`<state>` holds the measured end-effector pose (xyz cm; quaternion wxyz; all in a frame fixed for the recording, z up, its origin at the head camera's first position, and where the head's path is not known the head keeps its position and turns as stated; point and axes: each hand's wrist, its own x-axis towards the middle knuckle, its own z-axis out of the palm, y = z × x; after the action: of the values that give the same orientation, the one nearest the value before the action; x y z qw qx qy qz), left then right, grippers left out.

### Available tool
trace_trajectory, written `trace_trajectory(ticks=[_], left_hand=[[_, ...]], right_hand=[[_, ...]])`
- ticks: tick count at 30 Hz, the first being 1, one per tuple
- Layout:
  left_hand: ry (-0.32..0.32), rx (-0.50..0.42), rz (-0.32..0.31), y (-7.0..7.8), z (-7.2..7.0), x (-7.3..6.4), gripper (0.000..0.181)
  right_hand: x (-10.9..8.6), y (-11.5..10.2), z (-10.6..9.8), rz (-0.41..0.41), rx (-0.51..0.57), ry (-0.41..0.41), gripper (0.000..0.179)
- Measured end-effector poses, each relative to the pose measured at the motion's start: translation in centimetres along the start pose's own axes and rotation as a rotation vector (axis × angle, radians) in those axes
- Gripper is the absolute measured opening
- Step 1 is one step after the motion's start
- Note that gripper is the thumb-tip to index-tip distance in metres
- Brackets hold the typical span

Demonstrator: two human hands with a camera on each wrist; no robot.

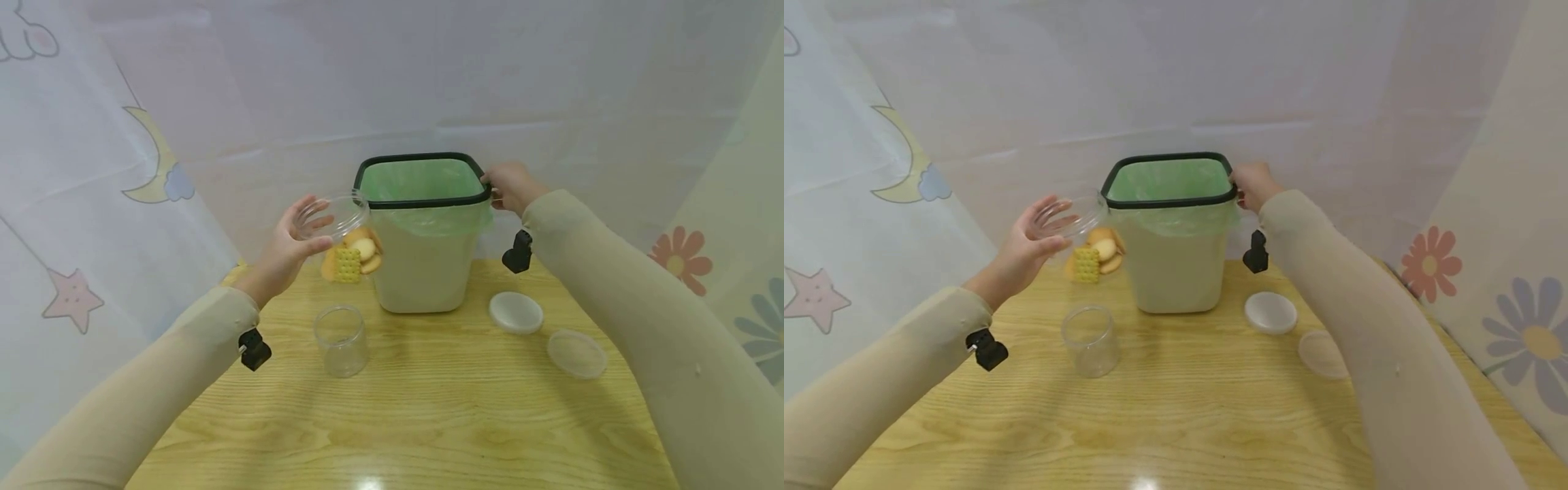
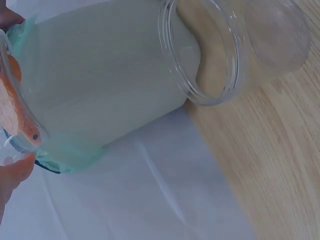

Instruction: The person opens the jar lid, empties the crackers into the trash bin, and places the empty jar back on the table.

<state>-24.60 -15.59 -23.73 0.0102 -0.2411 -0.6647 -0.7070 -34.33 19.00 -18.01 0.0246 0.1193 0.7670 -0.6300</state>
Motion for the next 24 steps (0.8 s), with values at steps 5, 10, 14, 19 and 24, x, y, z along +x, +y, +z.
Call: trace_trajectory(ticks=[5,10,14,19,24], left_hand=[[0.008,0.032,-0.010,0.5,-0.5,0.0,0.120],[0.022,0.043,-0.011,0.7,-0.9,0.2,0.130],[0.035,0.061,-0.009,0.9,-0.9,0.4,0.132],[0.053,0.081,0.007,1.1,-1.2,0.8,0.129],[0.065,0.112,0.001,1.4,-1.6,1.2,0.123]], right_hand=[[0.2,-0.7,-0.6,0.069,0.063,-0.073,0.037],[0.3,-1.2,-1.4,0.143,0.072,-0.177,0.035],[0.6,-1.2,-2.0,0.182,0.082,-0.227,0.010],[1.0,-1.3,-2.5,0.193,0.070,-0.245,0.016],[1.2,-1.6,-2.7,0.215,0.085,-0.287,0.059]])
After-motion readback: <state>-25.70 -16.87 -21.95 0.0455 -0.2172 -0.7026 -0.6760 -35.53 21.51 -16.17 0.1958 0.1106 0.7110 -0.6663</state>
